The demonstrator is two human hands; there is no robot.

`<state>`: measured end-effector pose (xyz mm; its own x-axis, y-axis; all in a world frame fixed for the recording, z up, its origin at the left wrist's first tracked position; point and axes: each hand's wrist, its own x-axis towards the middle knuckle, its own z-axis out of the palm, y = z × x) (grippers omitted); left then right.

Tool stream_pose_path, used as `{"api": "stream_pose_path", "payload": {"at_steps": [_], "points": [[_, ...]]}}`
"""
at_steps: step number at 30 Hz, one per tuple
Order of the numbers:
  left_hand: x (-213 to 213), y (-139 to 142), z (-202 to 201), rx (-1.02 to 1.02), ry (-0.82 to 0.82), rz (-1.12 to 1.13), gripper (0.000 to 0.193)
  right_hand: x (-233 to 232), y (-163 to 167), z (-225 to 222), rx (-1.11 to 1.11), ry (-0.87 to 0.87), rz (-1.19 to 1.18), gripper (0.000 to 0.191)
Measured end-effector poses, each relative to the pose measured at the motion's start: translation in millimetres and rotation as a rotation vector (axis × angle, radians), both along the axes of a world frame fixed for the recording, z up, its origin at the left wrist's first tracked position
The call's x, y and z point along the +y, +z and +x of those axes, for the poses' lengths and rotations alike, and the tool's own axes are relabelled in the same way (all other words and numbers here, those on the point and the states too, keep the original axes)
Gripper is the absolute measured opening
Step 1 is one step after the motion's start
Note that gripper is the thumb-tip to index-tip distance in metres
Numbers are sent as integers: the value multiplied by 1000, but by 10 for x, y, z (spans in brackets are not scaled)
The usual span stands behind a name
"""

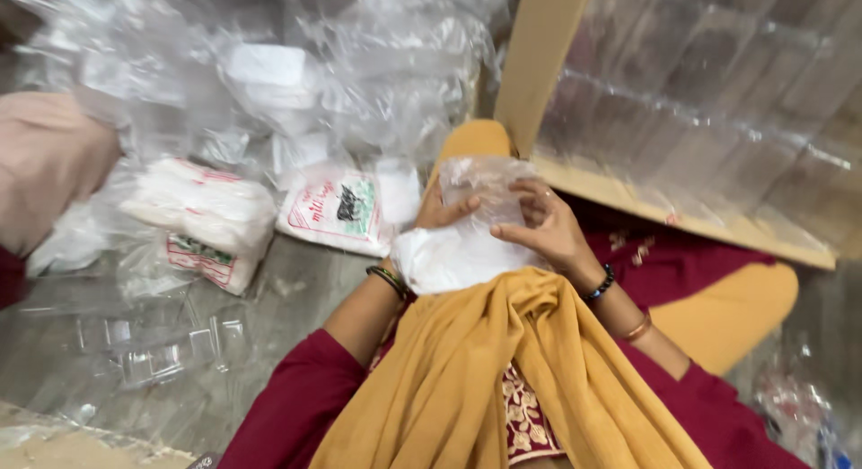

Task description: The person sits on the floor and wraps clear plastic containers in thin plastic bags one at a time, then places each wrapped container into a compartmentalized cardboard box. They repeat this bagging and boxing cycle continuously across the episode.

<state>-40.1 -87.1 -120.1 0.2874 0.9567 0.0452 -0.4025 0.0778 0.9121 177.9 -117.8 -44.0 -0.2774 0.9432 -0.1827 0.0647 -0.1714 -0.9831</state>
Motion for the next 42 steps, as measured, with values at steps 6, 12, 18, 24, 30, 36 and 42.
{"api": "stream_pose_path", "payload": {"at_steps": [6,12,18,24,30,36,42], "points": [[-12,25,-31,32,-1,-20,67,-68,197,-26,-30,-24,38,72],[-53,41,-31,-96,-11,-60,68,-31,260,-40,20,-62,-71,71],[-60,176,-59,-52,-6,-28,64,-45,222,-39,135,-36,-120,71],[173,556,-213,235,-207,-137,63,-21,74,-31,99,-22,-118,72],[145,686,-177,296,-222,-66,62,-67,-126,9,-5,11,26,68],[27,680,-203,307,-237,-71,61,-52,-173,7,97,30,55,72],[16,603,-231,182,-283,-70,63,5,-179,14,118,31,-17,76]]}}
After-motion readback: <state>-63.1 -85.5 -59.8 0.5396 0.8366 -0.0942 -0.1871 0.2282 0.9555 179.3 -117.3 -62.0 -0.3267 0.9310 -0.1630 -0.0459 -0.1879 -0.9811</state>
